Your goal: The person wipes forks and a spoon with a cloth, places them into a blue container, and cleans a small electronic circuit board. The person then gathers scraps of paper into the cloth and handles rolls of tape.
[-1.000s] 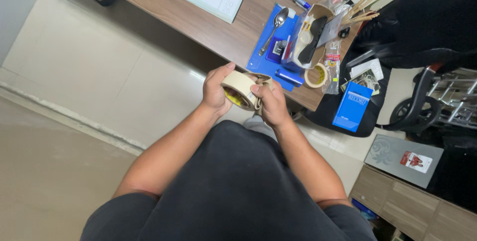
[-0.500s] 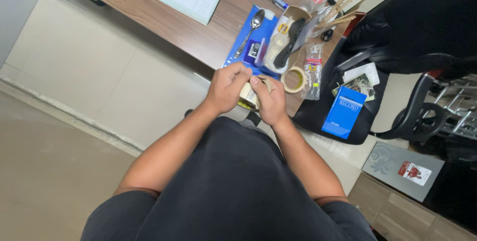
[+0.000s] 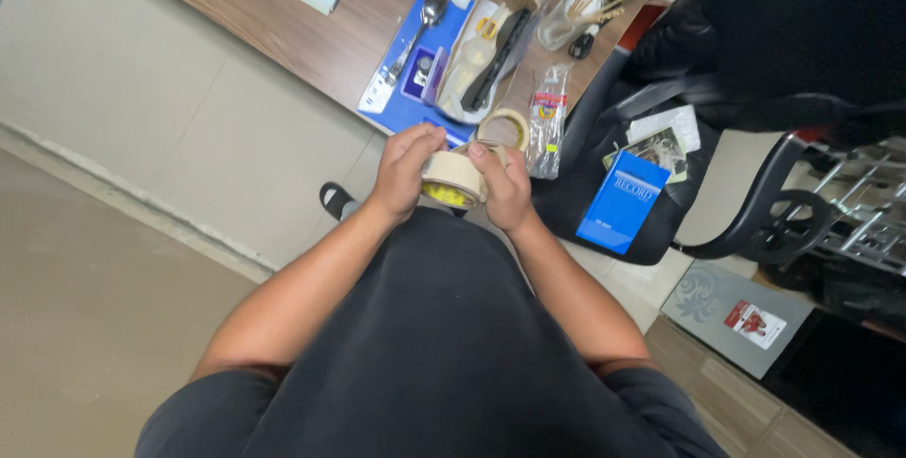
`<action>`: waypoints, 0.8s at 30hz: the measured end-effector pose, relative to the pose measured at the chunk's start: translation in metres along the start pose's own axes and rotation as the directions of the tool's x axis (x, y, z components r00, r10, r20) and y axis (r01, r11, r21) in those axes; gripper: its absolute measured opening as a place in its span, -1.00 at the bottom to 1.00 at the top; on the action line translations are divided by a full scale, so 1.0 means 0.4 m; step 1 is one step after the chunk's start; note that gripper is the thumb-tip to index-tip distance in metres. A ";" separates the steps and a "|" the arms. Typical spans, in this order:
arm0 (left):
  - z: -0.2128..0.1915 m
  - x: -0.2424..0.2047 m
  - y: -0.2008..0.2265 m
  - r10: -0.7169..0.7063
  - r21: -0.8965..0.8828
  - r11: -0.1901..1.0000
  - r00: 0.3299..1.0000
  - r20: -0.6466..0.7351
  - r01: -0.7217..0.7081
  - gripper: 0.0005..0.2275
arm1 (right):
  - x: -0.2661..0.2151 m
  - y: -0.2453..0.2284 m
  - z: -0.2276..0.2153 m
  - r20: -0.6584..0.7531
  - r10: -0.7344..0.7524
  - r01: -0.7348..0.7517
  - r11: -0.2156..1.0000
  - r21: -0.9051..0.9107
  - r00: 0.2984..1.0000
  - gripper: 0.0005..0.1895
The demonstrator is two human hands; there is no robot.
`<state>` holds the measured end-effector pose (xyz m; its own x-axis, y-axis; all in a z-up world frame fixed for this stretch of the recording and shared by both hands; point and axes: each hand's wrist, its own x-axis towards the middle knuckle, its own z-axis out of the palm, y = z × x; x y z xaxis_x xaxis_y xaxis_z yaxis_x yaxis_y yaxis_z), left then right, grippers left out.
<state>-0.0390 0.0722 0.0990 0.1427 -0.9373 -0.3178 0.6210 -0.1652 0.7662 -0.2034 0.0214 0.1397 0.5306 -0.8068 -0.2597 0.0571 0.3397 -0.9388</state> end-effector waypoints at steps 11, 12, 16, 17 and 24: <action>0.040 -0.023 -0.057 -0.154 -0.609 0.780 0.987 0.037 0.144 -0.65 | -0.048 0.118 -0.061 -0.102 -0.070 0.086 0.982 0.168 0.992 -0.64; 0.030 -0.023 -0.064 -0.160 -0.409 0.900 0.987 0.010 0.150 -0.67 | -0.044 0.139 -0.068 -0.120 -0.075 0.095 0.980 0.173 0.990 -0.64; -0.006 -0.010 -0.101 -0.248 -0.077 0.965 0.968 0.030 0.249 -0.65 | -0.025 0.243 -0.079 -0.199 0.094 0.032 0.835 0.550 0.975 -0.55; -0.018 -0.001 -0.105 -0.265 -0.068 0.961 0.963 0.046 0.268 -0.65 | -0.017 0.269 -0.081 -0.304 0.160 0.060 0.795 0.604 0.939 -0.54; -0.026 -0.012 -0.056 -0.444 0.406 0.862 0.839 0.314 0.304 -0.78 | -0.039 0.355 -0.137 -0.696 0.320 0.243 0.777 0.581 0.643 -0.65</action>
<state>-0.0455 0.0837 0.0775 -0.3982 -0.8097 -0.4311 0.2659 -0.5517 0.7905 -0.2498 0.0558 -0.0021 -0.2297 -0.7465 -0.6245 0.6641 0.3489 -0.6613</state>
